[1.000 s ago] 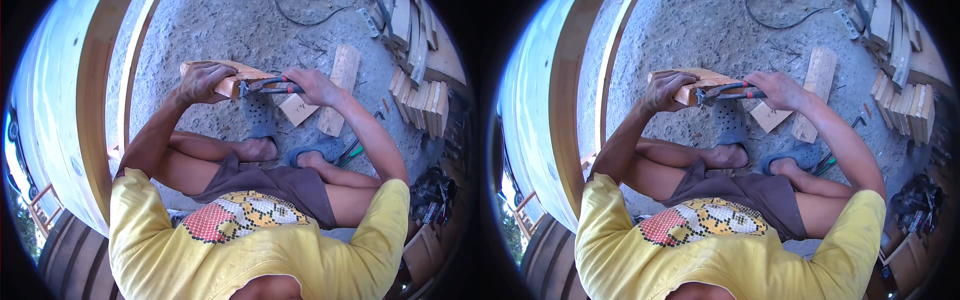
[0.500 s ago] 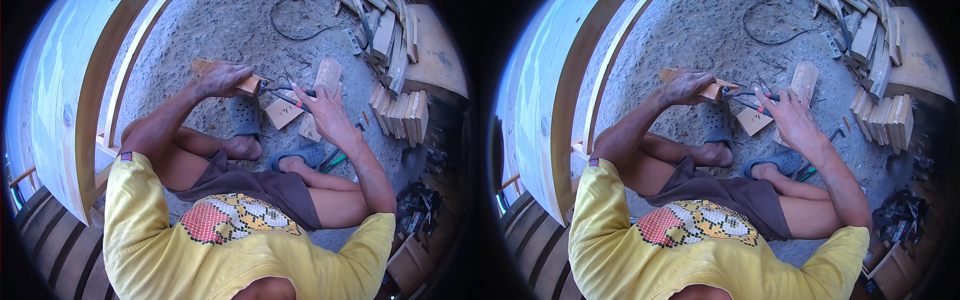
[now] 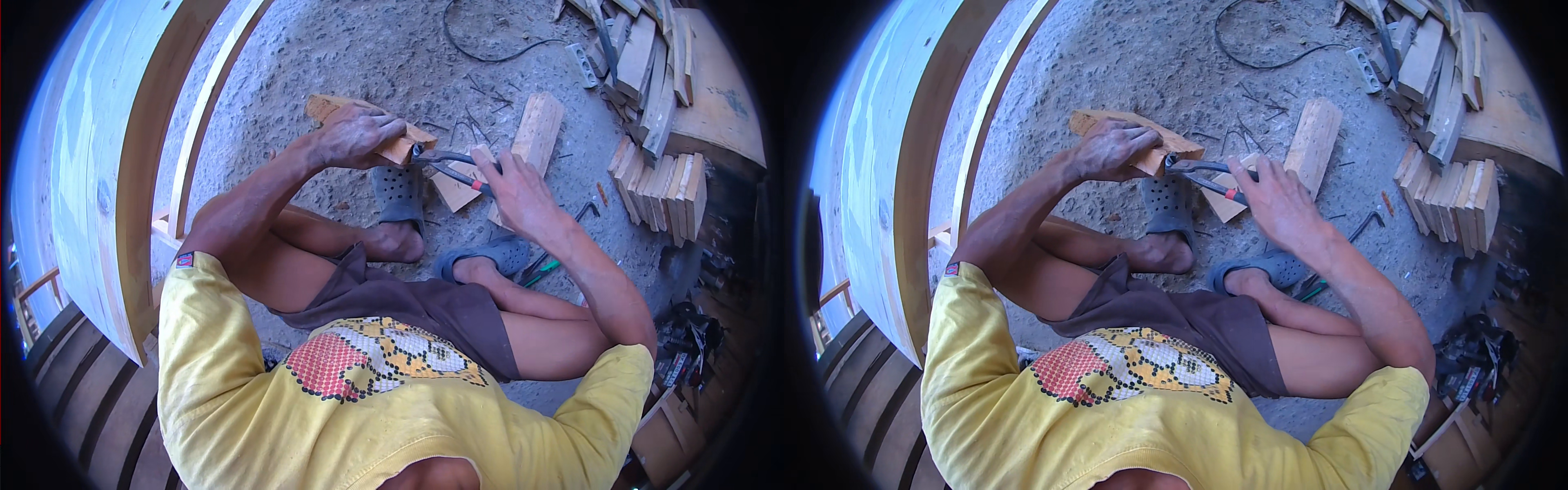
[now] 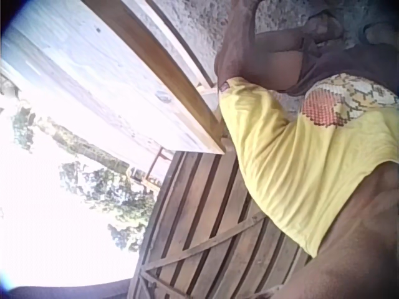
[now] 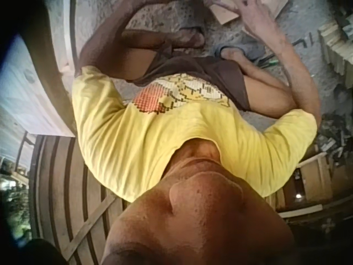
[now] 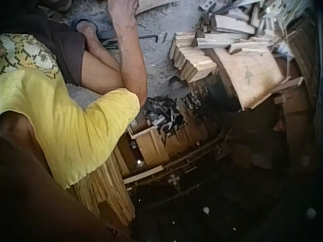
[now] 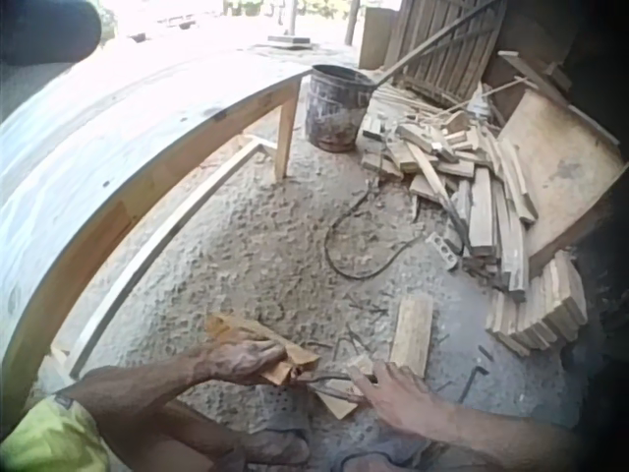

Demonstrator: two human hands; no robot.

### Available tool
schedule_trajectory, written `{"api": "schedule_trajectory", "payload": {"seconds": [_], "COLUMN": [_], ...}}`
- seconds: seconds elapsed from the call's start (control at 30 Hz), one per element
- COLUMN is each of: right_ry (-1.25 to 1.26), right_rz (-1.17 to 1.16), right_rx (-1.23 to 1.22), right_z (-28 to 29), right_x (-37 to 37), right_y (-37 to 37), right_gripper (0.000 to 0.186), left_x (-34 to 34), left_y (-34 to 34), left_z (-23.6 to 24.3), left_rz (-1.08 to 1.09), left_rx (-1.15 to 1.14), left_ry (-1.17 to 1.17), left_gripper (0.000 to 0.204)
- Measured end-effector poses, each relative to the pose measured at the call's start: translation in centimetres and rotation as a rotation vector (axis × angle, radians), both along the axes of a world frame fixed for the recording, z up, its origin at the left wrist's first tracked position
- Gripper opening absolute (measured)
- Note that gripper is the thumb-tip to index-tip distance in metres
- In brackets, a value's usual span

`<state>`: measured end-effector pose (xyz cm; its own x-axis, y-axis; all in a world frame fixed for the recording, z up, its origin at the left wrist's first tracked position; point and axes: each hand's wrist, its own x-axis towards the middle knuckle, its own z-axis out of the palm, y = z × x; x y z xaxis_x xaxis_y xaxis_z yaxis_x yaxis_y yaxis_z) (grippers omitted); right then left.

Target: Using a hammer, pliers, and a pry bar to disassemble or modify a wooden structure by removing metal components and nails.

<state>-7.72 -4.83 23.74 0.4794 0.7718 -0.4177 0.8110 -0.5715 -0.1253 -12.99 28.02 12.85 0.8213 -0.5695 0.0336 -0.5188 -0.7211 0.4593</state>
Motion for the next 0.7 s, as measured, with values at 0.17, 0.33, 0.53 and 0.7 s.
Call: {"api": "schedule_trajectory", "payload": {"seconds": [0.17, 0.33, 0.53, 0.7], "right_ry": [0.074, 0.095, 0.183, 0.269], "right_rz": [0.030, 0.164, 0.324, 0.547], "right_rx": [-0.055, 0.087, 0.243, 0.532], "right_z": [-0.7, -2.2, -6.6, -14.3], "right_x": [2.1, 4.0, 8.1, 12.3], "right_y": [0.3, 1.0, 3.2, 6.1], "right_gripper": [0.071, 0.071, 0.068, 0.072], "left_x": [-1.3, -2.0, -2.4, -2.3], "left_y": [-0.2, 1.8, 3.2, 3.7], "left_z": [-0.8, -1.6, -2.5, -2.5], "left_rz": [0.069, 0.035, 0.024, 0.053], "left_rx": [-0.066, -0.128, -0.166, -0.218], "left_ry": [-0.005, -0.105, -0.188, -0.235], "left_gripper": [0.063, 0.064, 0.066, 0.064]}}
